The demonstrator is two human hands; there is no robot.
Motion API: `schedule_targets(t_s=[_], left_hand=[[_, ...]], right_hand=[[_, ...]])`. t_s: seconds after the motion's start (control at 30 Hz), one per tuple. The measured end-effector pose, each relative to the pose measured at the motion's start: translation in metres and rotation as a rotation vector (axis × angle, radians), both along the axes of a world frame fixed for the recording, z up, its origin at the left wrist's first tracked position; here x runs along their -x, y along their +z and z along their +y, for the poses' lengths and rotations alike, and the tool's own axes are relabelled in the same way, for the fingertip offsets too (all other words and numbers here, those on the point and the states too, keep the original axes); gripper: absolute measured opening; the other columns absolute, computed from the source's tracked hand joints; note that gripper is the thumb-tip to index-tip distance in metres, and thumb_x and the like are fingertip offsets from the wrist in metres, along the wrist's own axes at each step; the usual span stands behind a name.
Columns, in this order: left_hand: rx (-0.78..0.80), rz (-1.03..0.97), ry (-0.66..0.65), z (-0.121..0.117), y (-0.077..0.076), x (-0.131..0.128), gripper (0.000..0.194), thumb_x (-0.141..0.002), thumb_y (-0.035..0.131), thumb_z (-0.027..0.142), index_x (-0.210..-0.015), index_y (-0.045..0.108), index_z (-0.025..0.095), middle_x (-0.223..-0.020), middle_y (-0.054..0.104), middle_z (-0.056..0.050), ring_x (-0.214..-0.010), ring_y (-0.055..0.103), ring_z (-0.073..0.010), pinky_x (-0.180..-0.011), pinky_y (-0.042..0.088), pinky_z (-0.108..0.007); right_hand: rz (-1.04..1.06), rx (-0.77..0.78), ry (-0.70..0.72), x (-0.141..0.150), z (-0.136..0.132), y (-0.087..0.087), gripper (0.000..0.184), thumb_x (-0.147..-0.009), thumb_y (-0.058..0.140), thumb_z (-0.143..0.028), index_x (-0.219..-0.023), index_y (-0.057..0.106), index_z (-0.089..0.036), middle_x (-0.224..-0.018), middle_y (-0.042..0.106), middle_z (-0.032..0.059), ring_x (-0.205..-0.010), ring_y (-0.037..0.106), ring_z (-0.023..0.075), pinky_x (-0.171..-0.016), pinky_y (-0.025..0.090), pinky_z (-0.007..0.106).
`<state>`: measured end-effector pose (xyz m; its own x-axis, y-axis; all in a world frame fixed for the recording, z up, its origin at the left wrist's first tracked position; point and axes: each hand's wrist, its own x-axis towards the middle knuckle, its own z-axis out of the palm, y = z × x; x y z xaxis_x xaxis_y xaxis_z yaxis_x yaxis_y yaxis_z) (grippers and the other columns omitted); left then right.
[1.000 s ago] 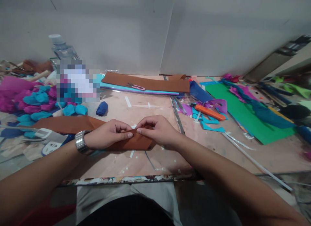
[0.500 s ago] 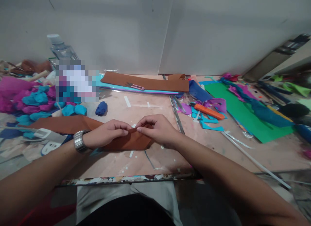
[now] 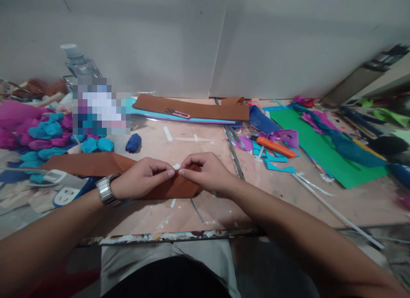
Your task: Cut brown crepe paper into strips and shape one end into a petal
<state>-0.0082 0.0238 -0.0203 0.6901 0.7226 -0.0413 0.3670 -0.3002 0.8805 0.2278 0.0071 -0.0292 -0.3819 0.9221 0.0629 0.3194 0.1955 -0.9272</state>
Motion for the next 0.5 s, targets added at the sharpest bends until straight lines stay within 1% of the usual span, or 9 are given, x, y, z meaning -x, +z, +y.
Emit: schedule_targets(t_s=[0.1, 0.2, 0.27, 0.37, 0.5], left_hand=[[0.008, -0.020, -0.009, -0.0003, 0.0005, 0.0000, 0.043, -0.102, 0.052, 0.044, -0.072, 0.058, 0.014, -0.068, 0.044, 0.005, -0.068, 0.038, -0.0101, -0.064, 0.032, -0.023], [0.018, -0.024, -0.024, -0.0007, -0.0003, 0.0003, 0.043, -0.103, 0.051, 0.044, -0.072, 0.058, 0.014, -0.068, 0.044, 0.004, -0.068, 0.039, -0.0104, -0.064, 0.033, -0.024], [0.024, -0.021, -0.030, -0.0009, -0.0009, 0.0003, 0.042, -0.102, 0.052, 0.044, -0.075, 0.062, 0.014, -0.068, 0.048, 0.004, -0.069, 0.041, -0.0108, -0.065, 0.034, -0.024], [0.046, -0.011, -0.021, -0.0005, -0.0006, 0.0005, 0.037, -0.100, 0.057, 0.043, -0.083, 0.070, 0.013, -0.071, 0.057, 0.002, -0.070, 0.046, -0.0117, -0.066, 0.037, -0.024], [0.061, -0.020, 0.040, 0.0021, 0.0019, 0.0023, 0.034, -0.097, 0.061, 0.042, -0.088, 0.075, 0.012, -0.074, 0.063, 0.000, -0.070, 0.050, -0.0124, -0.066, 0.039, -0.024]], right_hand=[[0.008, 0.009, -0.010, -0.0008, 0.0004, -0.0012, 0.017, -0.085, 0.077, -0.036, -0.084, 0.077, -0.019, -0.081, 0.076, 0.0027, -0.076, 0.067, 0.0174, -0.069, 0.049, 0.028], [0.003, 0.011, -0.001, -0.0007, 0.0003, -0.0016, 0.016, -0.085, 0.076, -0.035, -0.085, 0.077, -0.019, -0.082, 0.076, 0.0027, -0.078, 0.067, 0.0176, -0.071, 0.049, 0.028], [0.011, 0.020, 0.001, -0.0003, 0.0000, -0.0013, 0.016, -0.085, 0.076, -0.034, -0.085, 0.077, -0.019, -0.082, 0.076, 0.0027, -0.078, 0.067, 0.0176, -0.071, 0.049, 0.028], [0.043, 0.045, -0.021, -0.0001, 0.0004, -0.0005, 0.017, -0.084, 0.076, -0.035, -0.084, 0.077, -0.018, -0.079, 0.075, 0.0027, -0.073, 0.065, 0.0169, -0.067, 0.048, 0.028], [0.046, 0.037, -0.077, -0.0008, 0.0031, 0.0009, 0.018, -0.082, 0.076, -0.035, -0.083, 0.076, -0.017, -0.076, 0.073, 0.0028, -0.070, 0.063, 0.0159, -0.064, 0.046, 0.027]])
